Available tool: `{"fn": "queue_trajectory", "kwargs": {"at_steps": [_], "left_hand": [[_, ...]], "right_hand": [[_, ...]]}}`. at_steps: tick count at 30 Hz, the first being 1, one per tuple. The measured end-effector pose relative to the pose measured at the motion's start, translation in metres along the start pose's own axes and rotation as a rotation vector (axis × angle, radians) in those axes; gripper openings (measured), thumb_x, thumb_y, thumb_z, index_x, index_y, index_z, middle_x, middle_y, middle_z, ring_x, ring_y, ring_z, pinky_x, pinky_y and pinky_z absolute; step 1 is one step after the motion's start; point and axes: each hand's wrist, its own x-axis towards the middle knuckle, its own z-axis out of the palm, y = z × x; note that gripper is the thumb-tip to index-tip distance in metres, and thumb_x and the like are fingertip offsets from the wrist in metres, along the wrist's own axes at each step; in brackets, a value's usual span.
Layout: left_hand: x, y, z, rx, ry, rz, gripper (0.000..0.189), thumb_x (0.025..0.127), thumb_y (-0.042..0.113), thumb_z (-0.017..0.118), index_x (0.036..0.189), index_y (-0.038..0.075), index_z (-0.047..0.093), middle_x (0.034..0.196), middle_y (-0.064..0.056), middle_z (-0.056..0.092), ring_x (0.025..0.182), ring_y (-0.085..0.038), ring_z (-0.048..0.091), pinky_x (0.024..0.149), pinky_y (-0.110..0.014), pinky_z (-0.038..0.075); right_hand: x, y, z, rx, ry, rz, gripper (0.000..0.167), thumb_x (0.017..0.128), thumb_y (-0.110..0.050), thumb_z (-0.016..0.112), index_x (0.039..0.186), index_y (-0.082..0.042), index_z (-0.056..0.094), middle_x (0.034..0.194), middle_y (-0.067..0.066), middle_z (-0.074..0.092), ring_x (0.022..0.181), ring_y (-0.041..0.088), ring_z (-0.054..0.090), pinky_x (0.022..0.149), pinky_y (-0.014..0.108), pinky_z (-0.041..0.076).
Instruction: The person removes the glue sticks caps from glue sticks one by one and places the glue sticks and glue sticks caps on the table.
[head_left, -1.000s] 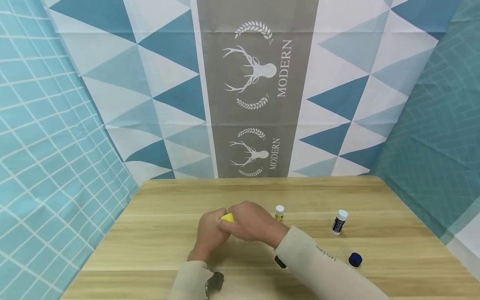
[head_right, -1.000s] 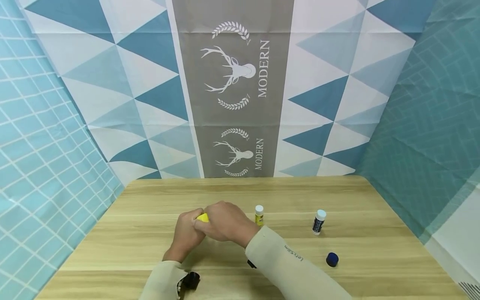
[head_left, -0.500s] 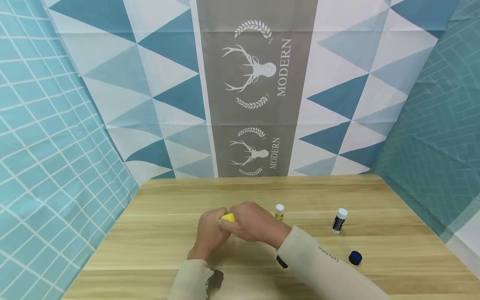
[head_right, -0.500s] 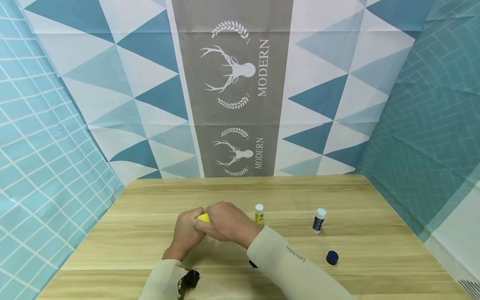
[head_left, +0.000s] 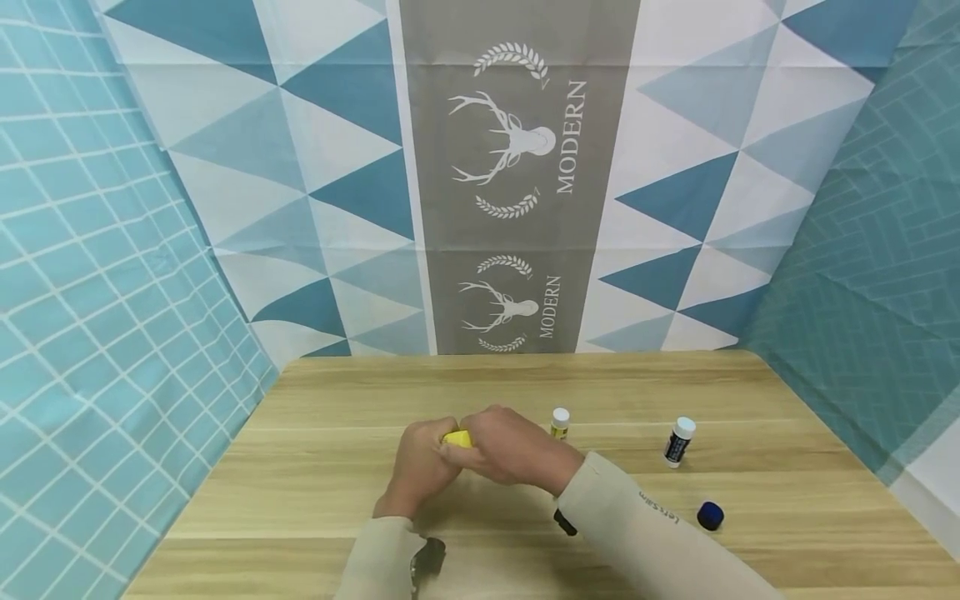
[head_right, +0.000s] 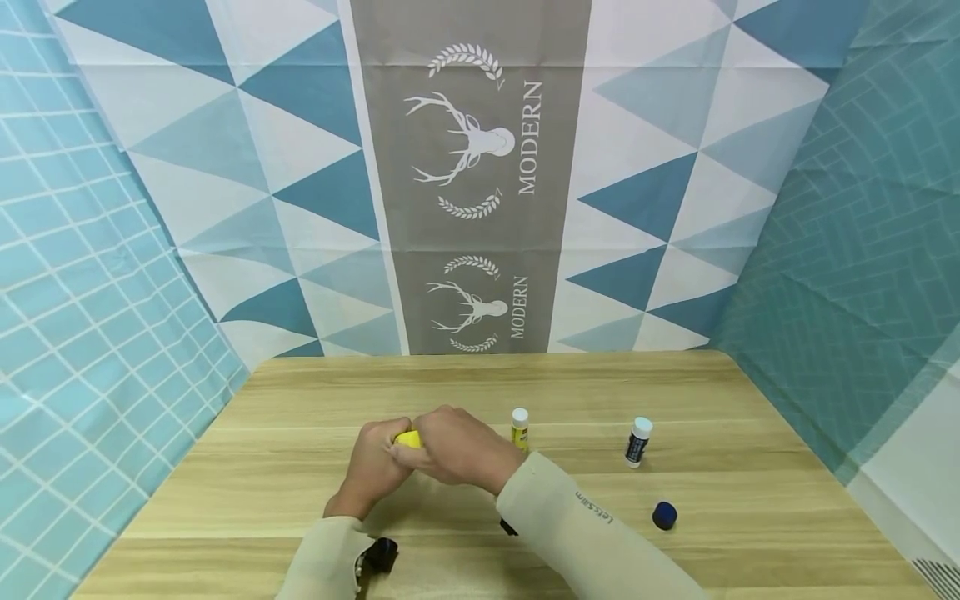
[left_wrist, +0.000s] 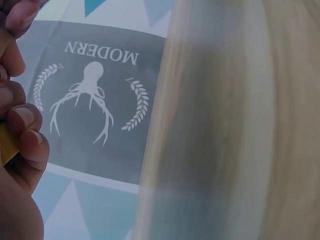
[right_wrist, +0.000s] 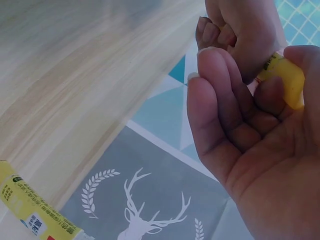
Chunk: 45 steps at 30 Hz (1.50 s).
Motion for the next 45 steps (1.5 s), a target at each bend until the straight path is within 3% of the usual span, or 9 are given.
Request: {"fn": "queue_trajectory", "kwargs": {"at_steps": [13, 18, 23, 26, 32, 37, 41, 45], "left_hand": [[0.002, -0.001, 0.001, -0.031, 0.0, -0.011, 0.029, 0.065, 0.002, 0.068, 0.06, 0.021, 0.047, 0.055, 0.016, 0.041, 0.049, 0.004, 0.033, 0.043, -0.015, 0.03], [0.002, -0.001, 0.001, 0.022, 0.006, 0.003, 0.029, 0.065, 0.004, 0.067, 0.059, 0.022, 0.045, 0.054, 0.016, 0.038, 0.049, 0.004, 0.03, 0.043, -0.015, 0.027], [0.004, -0.002, 0.0, 0.147, 0.087, 0.076, 0.026, 0.063, 0.007, 0.067, 0.059, 0.02, 0.044, 0.053, 0.013, 0.04, 0.048, 0.001, 0.03, 0.044, -0.016, 0.026], [0.007, -0.002, -0.001, 0.219, 0.147, 0.138, 0.025, 0.064, 0.008, 0.067, 0.059, 0.018, 0.045, 0.052, 0.01, 0.04, 0.048, 0.0, 0.028, 0.043, -0.016, 0.026], [0.016, 0.002, -0.005, 0.267, 0.215, 0.209, 0.02, 0.065, 0.005, 0.07, 0.062, 0.014, 0.052, 0.055, 0.005, 0.048, 0.047, -0.005, 0.037, 0.042, -0.021, 0.034], [0.017, 0.005, -0.004, 0.247, 0.214, 0.161, 0.018, 0.066, 0.006, 0.072, 0.066, 0.014, 0.056, 0.059, 0.004, 0.053, 0.048, -0.007, 0.044, 0.044, -0.024, 0.04], [0.014, 0.006, -0.004, 0.296, 0.205, 0.17, 0.021, 0.066, 0.009, 0.069, 0.061, 0.016, 0.05, 0.054, 0.006, 0.046, 0.046, -0.004, 0.035, 0.041, -0.021, 0.032], [0.013, 0.006, -0.006, 0.331, 0.228, 0.191, 0.022, 0.066, 0.014, 0.065, 0.058, 0.017, 0.045, 0.05, 0.007, 0.039, 0.044, -0.003, 0.027, 0.04, -0.019, 0.024]], "right_hand": [[-0.003, -0.002, -0.004, -0.005, 0.006, 0.015, 0.033, 0.098, -0.036, 0.057, 0.07, -0.018, 0.053, 0.059, -0.009, 0.048, 0.049, 0.003, 0.044, 0.046, 0.02, 0.039], [-0.004, -0.002, -0.003, 0.013, 0.013, 0.029, 0.034, 0.096, -0.035, 0.059, 0.068, -0.017, 0.053, 0.058, -0.009, 0.047, 0.047, 0.003, 0.042, 0.045, 0.02, 0.038], [-0.003, -0.005, 0.003, 0.003, 0.105, 0.045, 0.037, 0.095, -0.035, 0.058, 0.064, -0.018, 0.049, 0.056, -0.01, 0.043, 0.047, 0.003, 0.04, 0.045, 0.021, 0.036], [-0.001, -0.007, 0.005, -0.003, 0.147, 0.101, 0.038, 0.094, -0.038, 0.058, 0.063, -0.018, 0.048, 0.055, -0.009, 0.043, 0.046, 0.005, 0.042, 0.045, 0.023, 0.036], [0.003, -0.007, 0.008, 0.044, 0.132, 0.251, 0.047, 0.095, -0.056, 0.052, 0.065, -0.02, 0.052, 0.057, -0.005, 0.049, 0.048, 0.011, 0.047, 0.047, 0.028, 0.039], [0.004, -0.003, 0.01, -0.037, 0.136, 0.209, 0.052, 0.099, -0.06, 0.045, 0.064, -0.021, 0.051, 0.056, -0.007, 0.047, 0.048, 0.01, 0.046, 0.046, 0.028, 0.038], [0.003, -0.004, 0.011, -0.06, 0.13, 0.169, 0.047, 0.099, -0.054, 0.045, 0.066, -0.022, 0.052, 0.056, -0.008, 0.047, 0.049, 0.009, 0.046, 0.046, 0.028, 0.038], [0.002, -0.007, 0.011, 0.019, 0.123, 0.145, 0.042, 0.098, -0.048, 0.048, 0.065, -0.021, 0.052, 0.055, -0.008, 0.047, 0.047, 0.008, 0.046, 0.045, 0.026, 0.039]]}}
